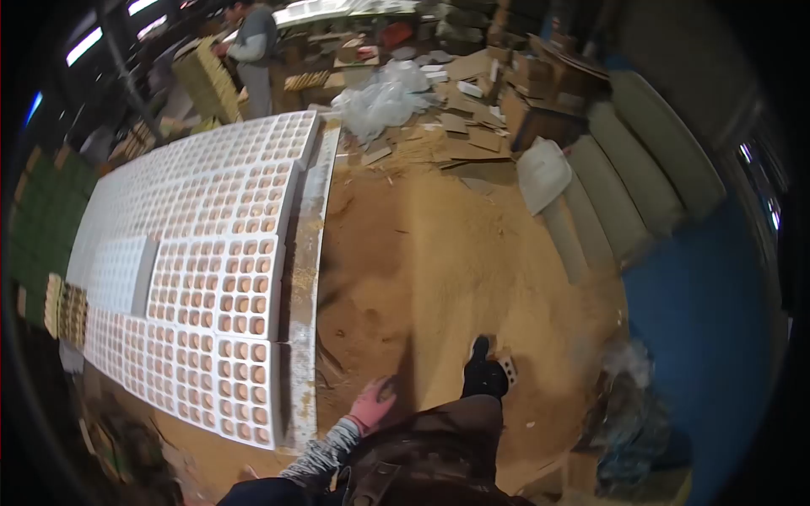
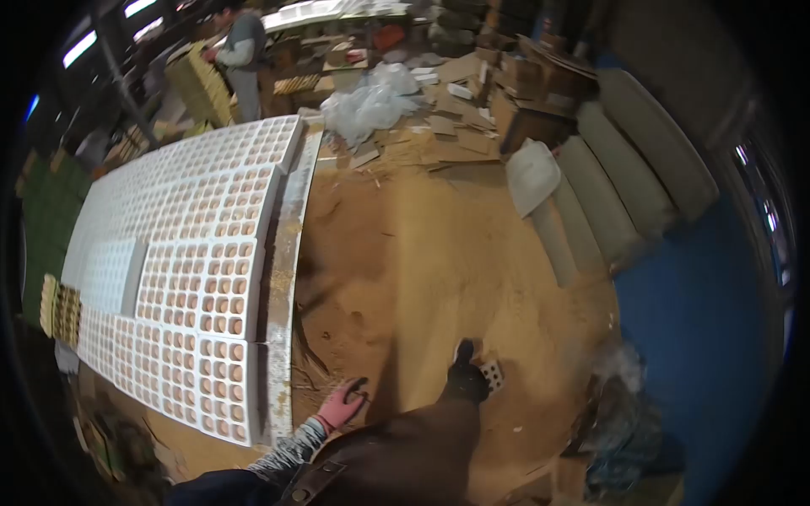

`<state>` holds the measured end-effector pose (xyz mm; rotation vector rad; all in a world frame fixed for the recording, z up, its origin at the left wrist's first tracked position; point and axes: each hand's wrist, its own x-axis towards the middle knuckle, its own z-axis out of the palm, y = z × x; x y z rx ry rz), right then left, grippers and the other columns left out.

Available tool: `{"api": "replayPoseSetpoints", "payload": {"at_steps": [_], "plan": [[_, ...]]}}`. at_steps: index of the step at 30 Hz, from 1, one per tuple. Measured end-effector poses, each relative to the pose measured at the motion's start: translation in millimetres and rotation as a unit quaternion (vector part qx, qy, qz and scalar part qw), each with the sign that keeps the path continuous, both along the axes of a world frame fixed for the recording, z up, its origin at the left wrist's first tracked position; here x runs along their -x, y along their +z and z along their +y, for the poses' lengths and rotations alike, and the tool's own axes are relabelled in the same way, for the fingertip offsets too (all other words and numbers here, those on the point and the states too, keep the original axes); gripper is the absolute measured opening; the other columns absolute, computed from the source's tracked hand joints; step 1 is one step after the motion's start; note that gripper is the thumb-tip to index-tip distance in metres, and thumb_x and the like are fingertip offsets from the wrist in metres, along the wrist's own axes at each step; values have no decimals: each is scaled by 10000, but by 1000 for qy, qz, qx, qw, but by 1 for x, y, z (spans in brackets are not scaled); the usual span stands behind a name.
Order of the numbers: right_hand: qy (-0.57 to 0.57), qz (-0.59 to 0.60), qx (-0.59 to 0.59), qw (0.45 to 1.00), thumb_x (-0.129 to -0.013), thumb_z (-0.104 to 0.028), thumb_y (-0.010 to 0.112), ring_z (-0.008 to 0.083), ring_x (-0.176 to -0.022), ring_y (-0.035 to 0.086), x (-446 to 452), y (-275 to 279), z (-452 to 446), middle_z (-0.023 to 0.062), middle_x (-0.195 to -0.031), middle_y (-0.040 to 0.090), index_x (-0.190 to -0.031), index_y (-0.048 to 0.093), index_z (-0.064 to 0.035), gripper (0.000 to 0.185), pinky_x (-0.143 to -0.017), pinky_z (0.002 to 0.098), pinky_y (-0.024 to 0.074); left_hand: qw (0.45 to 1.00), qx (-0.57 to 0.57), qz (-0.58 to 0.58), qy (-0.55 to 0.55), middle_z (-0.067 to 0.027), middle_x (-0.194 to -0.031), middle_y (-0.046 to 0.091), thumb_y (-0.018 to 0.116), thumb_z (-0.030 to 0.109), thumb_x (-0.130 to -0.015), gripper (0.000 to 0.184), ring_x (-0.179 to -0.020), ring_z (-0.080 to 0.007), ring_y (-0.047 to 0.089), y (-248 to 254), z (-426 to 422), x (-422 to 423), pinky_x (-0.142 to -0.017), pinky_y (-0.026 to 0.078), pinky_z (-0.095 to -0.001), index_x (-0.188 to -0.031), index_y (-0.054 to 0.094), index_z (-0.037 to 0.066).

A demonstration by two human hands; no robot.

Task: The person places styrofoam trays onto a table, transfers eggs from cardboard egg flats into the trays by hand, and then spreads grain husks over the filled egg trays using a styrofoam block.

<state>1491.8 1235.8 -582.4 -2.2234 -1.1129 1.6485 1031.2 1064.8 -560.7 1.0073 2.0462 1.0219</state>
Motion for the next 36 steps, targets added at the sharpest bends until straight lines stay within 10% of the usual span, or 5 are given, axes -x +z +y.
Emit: {"api": "replayPoseSetpoints", "payload": {"at_steps": [9, 14, 21, 28, 36], "plan": [[266, 156, -95, 946, -886, -194, 587, 247, -956, 588, 252, -48, 433, 143, -1091, 590, -1190, 520, 23, 380, -804, 349, 485, 955, 96, -204, 192, -87, -971, 652, 599, 148, -817, 470, -850, -214, 625, 54, 309, 26, -798, 499, -332, -1280, 520, 124], [178, 205, -192, 943, -880, -150, 594, 237, -1035, 580, 372, 100, 624, 145, -1178, 577, -1242, 487, 35, 420, -853, 326, 483, 991, 113, 11, -66, -141, -997, 632, 529, 153, -844, 469, -901, -266, 613, 142, 447, 58, -840, 485, -347, -1310, 486, 126], [388, 750, -182, 505, -936, -352, 453, 290, -841, 601, 490, 360, 634, 159, -975, 605, -1085, 557, 32, 425, -813, 467, 457, 973, 134, 66, 173, -170, -1022, 624, 527, 179, -842, 383, -953, -348, 589, 123, 455, 120, -832, 467, -414, -1218, 550, 113], [414, 668, -234, 573, -920, -331, 480, 291, -981, 549, 602, 334, 714, 177, -1082, 579, -1139, 543, 22, 420, -889, 432, 414, 960, 72, 80, 259, -184, -1001, 624, 556, 208, -854, 377, -939, -346, 592, 74, 552, 220, -809, 471, -412, -1224, 555, 132], [414, 324, -205, 826, -902, -308, 510, 293, -1142, 489, 850, 252, 861, 198, -1205, 549, -1201, 526, 10, 436, -977, 392, 366, 977, -4, -26, 209, -160, -1163, 590, 605, 227, -832, 456, -1074, -331, 556, 0, 799, 435, -938, 437, -397, -1270, 521, 132]]}}
